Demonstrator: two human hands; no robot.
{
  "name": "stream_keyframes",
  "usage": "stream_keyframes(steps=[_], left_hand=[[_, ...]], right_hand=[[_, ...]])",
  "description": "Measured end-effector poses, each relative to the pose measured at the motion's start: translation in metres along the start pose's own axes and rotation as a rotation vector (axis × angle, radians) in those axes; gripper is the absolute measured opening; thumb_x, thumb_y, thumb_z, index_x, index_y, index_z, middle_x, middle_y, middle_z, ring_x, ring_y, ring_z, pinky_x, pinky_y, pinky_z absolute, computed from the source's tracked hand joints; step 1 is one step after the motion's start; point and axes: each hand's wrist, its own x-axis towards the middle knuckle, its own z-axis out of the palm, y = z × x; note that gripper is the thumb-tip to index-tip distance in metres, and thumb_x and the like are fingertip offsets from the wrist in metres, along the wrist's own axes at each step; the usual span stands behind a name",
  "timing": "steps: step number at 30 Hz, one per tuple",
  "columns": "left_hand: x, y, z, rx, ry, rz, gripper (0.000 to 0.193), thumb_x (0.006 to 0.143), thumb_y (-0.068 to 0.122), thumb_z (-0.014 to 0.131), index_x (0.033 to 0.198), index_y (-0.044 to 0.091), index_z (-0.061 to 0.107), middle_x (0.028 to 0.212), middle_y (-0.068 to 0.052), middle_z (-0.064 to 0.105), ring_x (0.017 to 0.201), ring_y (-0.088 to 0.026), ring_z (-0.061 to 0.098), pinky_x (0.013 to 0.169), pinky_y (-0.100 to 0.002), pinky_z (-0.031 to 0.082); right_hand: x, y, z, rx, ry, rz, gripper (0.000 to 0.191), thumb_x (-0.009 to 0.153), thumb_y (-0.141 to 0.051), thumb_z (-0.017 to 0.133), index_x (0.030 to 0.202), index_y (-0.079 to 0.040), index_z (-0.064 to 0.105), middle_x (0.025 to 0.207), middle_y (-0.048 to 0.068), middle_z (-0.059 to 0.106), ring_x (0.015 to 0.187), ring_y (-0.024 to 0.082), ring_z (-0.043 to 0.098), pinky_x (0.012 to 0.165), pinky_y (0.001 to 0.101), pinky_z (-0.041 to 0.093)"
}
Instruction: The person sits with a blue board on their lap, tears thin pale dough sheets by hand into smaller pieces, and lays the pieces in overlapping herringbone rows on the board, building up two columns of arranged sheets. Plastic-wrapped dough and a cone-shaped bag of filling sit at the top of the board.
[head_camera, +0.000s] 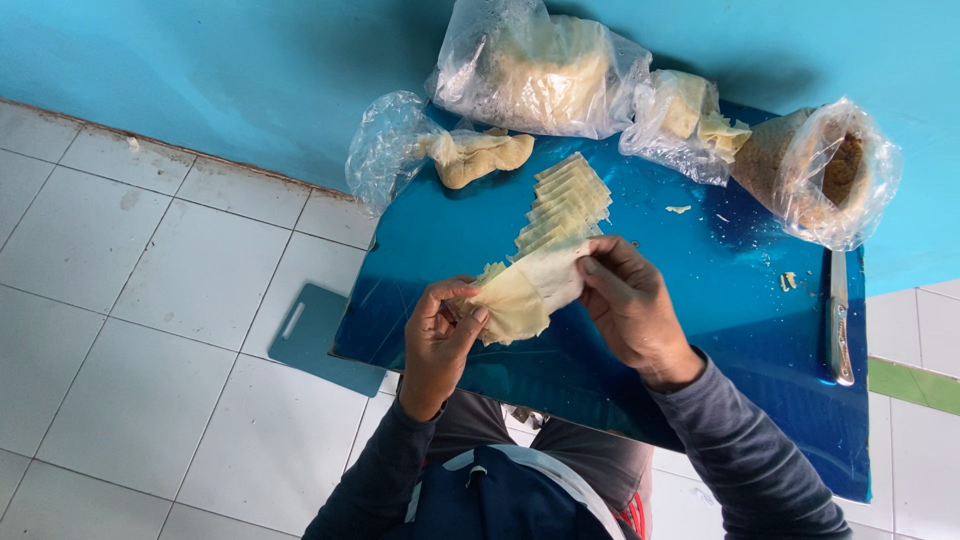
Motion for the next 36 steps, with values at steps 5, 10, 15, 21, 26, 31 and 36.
stream_keyframes(steps=[5,10,15,21,26,31,36], left_hand=[[0.0,0.0,0.0,-0.02,0.032,-0.02,0.026,0.1,0.0,0.067,0.124,0.005,0.058,0.135,-0.015,0.057,0.114,-0.018,0.066,0.092,-0.031,0.062],[0.001,-0.002,0.001,-0.02,0.069,0.034,0.028,0.1,0.002,0.067,0.126,0.006,0.057,0.136,-0.014,0.058,0.121,-0.019,0.064,0.102,-0.033,0.059],[-0.001,-0.002,0.002,-0.026,0.177,0.047,0.026,0.1,0.005,0.068,0.125,0.007,0.059,0.136,-0.014,0.059,0.121,-0.02,0.063,0.103,-0.035,0.057],[-0.001,-0.005,0.003,-0.035,0.187,0.063,0.025,0.101,0.006,0.069,0.125,0.007,0.059,0.135,-0.015,0.06,0.122,-0.02,0.064,0.105,-0.035,0.057],[-0.001,-0.005,0.005,-0.01,0.191,0.066,0.026,0.1,0.006,0.069,0.124,0.007,0.059,0.135,-0.015,0.06,0.124,-0.021,0.063,0.107,-0.036,0.057],[0.0,-0.004,0.005,-0.02,0.187,0.065,0.026,0.1,0.005,0.069,0.124,0.007,0.059,0.135,-0.016,0.06,0.123,-0.022,0.064,0.106,-0.036,0.057],[0.002,-0.004,0.005,0.009,0.166,0.066,0.027,0.099,0.005,0.068,0.124,0.008,0.058,0.133,-0.014,0.061,0.123,-0.021,0.065,0.105,-0.036,0.06]], right_hand=[[0.007,-0.013,-0.02,0.017,0.088,-0.087,0.018,0.106,-0.003,0.054,0.122,0.001,0.06,0.117,0.011,0.068,0.104,0.019,0.069,0.095,0.0369,0.058],[0.026,-0.018,-0.035,-0.209,0.206,-0.29,0.013,0.108,0.0,0.057,0.119,0.0,0.064,0.112,0.009,0.069,0.097,0.016,0.067,0.087,0.0328,0.058],[0.021,-0.002,-0.021,-1.218,0.271,-0.573,0.011,0.1,-0.003,0.066,0.11,-0.003,0.069,0.099,0.008,0.071,0.089,0.02,0.069,0.079,0.0349,0.054],[0.0,0.019,0.006,-1.77,-0.067,-0.816,0.029,0.088,-0.009,0.07,0.117,-0.004,0.07,0.104,0.01,0.071,0.097,0.028,0.068,0.088,0.0429,0.049],[-0.007,0.021,0.011,-1.822,-0.116,-0.843,0.037,0.089,-0.011,0.069,0.124,-0.003,0.066,0.109,0.01,0.069,0.101,0.027,0.068,0.091,0.0419,0.05],[-0.01,0.025,0.013,-1.822,-0.182,-0.851,0.041,0.09,-0.009,0.068,0.129,0.001,0.063,0.11,0.012,0.068,0.1,0.027,0.068,0.093,0.0404,0.05],[-0.01,0.025,0.014,-1.819,-0.21,-0.839,0.042,0.088,-0.008,0.068,0.129,0.002,0.063,0.111,0.013,0.068,0.1,0.026,0.069,0.092,0.04,0.05]])
